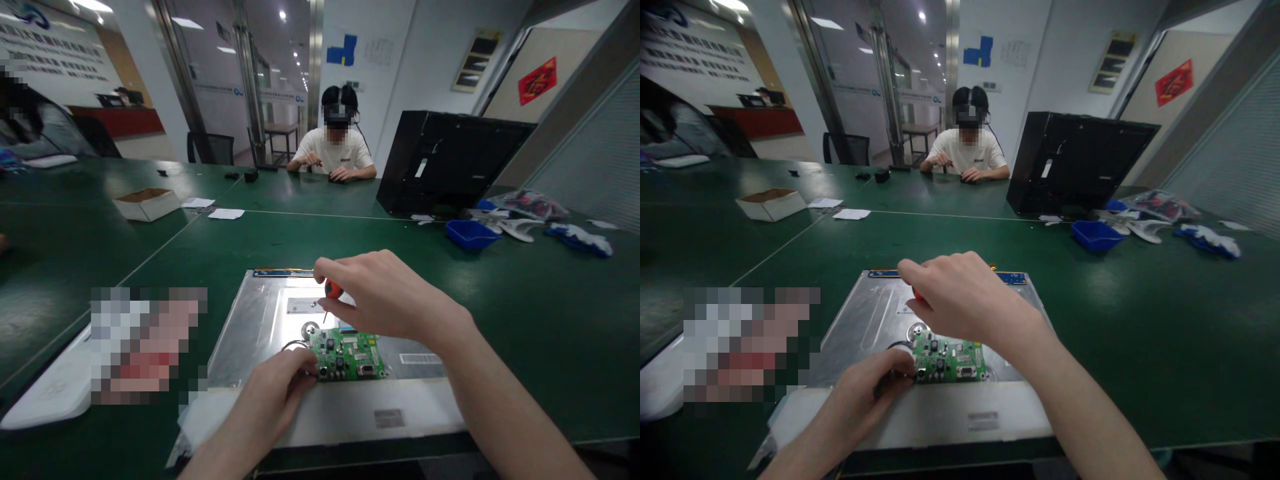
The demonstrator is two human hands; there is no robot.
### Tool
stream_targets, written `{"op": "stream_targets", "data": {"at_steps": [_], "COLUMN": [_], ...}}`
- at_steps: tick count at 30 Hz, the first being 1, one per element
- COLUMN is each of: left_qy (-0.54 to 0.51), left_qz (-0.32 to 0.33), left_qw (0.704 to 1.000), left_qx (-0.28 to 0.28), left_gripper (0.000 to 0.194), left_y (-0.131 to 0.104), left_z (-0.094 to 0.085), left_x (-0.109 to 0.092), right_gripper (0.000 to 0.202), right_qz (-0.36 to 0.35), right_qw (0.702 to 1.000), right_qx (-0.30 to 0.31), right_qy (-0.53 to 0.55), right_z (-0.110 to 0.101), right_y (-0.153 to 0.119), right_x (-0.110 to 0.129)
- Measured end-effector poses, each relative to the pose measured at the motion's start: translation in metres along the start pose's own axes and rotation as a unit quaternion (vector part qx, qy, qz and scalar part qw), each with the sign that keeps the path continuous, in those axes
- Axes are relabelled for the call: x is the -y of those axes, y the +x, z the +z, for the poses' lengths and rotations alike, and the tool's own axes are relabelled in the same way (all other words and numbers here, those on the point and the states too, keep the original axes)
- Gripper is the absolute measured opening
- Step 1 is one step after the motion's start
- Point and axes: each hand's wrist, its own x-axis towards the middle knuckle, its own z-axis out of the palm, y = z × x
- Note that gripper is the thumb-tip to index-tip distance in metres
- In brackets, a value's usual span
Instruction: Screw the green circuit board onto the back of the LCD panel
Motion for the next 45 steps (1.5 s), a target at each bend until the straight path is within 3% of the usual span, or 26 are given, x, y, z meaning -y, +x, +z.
{"op": "stream_targets", "data": {"at_steps": [11,22,28,45], "left_qy": [-0.090,-0.105,-0.059,-0.104], "left_qz": [-0.044,-0.055,-0.067,-0.043], "left_qw": [0.995,0.992,0.995,0.993], "left_qx": [0.021,0.043,0.039,0.041], "left_gripper": [0.017,0.016,0.012,0.017], "left_y": [0.0021,0.0003,0.0004,0.0022], "left_z": [-0.0044,-0.0050,-0.0044,-0.0069], "left_x": [-0.0041,-0.0042,-0.0019,-0.0054], "right_gripper": [0.008,0.009,0.009,0.010], "right_qz": [0.002,-0.001,-0.003,-0.007], "right_qw": [1.000,1.000,1.000,1.000], "right_qx": [0.006,0.006,0.003,-0.002], "right_qy": [0.002,0.005,0.001,-0.003], "right_z": [0.0014,0.0012,0.0007,0.0011], "right_y": [0.0019,0.0017,0.0011,0.0004], "right_x": [0.0006,-0.0002,-0.0004,-0.0013]}}
